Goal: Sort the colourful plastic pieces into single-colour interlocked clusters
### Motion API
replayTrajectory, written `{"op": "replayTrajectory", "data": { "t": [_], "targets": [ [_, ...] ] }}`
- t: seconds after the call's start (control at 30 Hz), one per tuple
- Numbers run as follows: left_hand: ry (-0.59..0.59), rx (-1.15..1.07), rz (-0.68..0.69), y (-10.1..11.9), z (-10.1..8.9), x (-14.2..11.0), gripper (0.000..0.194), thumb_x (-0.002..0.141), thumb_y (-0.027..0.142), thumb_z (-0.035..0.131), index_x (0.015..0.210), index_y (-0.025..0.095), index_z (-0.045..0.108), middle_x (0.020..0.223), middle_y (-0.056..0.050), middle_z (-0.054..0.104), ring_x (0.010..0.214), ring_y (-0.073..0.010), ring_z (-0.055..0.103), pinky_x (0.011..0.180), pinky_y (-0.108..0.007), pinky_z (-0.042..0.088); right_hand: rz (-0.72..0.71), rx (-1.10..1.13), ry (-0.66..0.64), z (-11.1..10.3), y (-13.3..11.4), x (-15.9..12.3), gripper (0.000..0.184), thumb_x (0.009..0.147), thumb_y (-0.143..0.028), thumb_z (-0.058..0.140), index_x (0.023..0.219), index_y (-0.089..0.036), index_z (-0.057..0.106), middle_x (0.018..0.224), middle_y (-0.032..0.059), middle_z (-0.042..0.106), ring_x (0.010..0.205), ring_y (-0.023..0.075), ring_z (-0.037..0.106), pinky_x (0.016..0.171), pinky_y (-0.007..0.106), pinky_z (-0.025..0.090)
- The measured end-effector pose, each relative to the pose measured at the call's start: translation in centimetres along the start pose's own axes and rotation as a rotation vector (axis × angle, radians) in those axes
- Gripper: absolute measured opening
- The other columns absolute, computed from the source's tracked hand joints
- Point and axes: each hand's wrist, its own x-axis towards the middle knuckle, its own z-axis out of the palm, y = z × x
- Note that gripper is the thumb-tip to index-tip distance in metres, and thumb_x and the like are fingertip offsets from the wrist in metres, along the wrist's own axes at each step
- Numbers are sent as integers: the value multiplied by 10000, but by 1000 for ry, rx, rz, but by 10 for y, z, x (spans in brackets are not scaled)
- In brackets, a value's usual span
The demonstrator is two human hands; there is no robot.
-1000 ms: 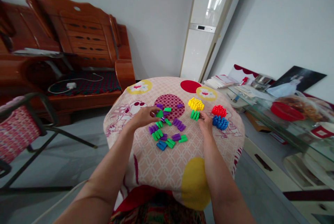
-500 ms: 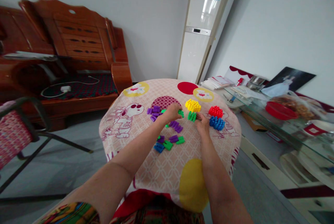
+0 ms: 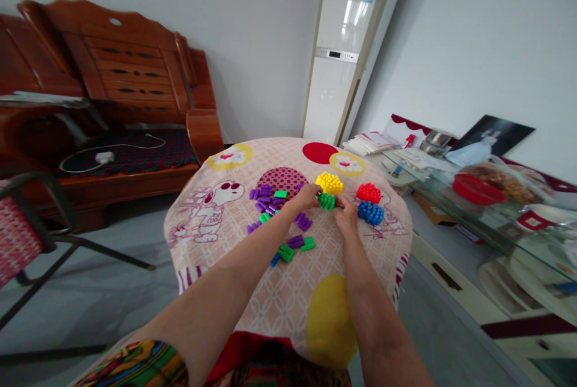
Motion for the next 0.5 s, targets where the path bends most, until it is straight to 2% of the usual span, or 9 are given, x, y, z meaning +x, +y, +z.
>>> {"op": "replayTrajectory", "data": {
  "t": [0.13,0.23,0.37,0.43,0.5],
  "targets": [
    [0,-31,15,1,2,-2,377,679,112,668,1047,133,747,1007,-77,761,907,-204,694,807,-257,533,18,-32,1,0,-1,-1,565,619,-192,512,1147,-184,712,1048,67,764,974,263,712,956,428,541],
    [6,-69,8,-3,-2,-5,459,669,80,666,1124,120,722,1056,-88,754,881,-189,697,793,-247,536,16,-37,2,0,-1,-1,570,624,-186,516,1159,-189,711,1056,66,763,982,265,711,964,433,539],
    [58,-7,-19,-24,-23,-12,504,692,53,619,1182,133,702,1057,-84,753,912,-192,693,848,-255,524,13,-7,24,1,4,1,569,620,-172,497,1145,-175,717,1034,65,766,970,265,718,966,435,543],
    [101,115,-66,-39,-38,-17,452,738,93,596,1173,137,707,1097,-95,743,1000,-217,678,910,-272,503,20,3,37,2,7,2,570,611,-163,485,1131,-178,718,1037,58,766,969,257,718,966,433,544],
    [95,259,-143,-55,-52,-23,425,786,165,588,1196,128,694,1196,-119,710,1098,-244,645,958,-286,477,19,7,38,2,10,4,567,604,-156,478,1116,-183,719,1044,52,765,961,251,718,957,430,548]
  ]
}}
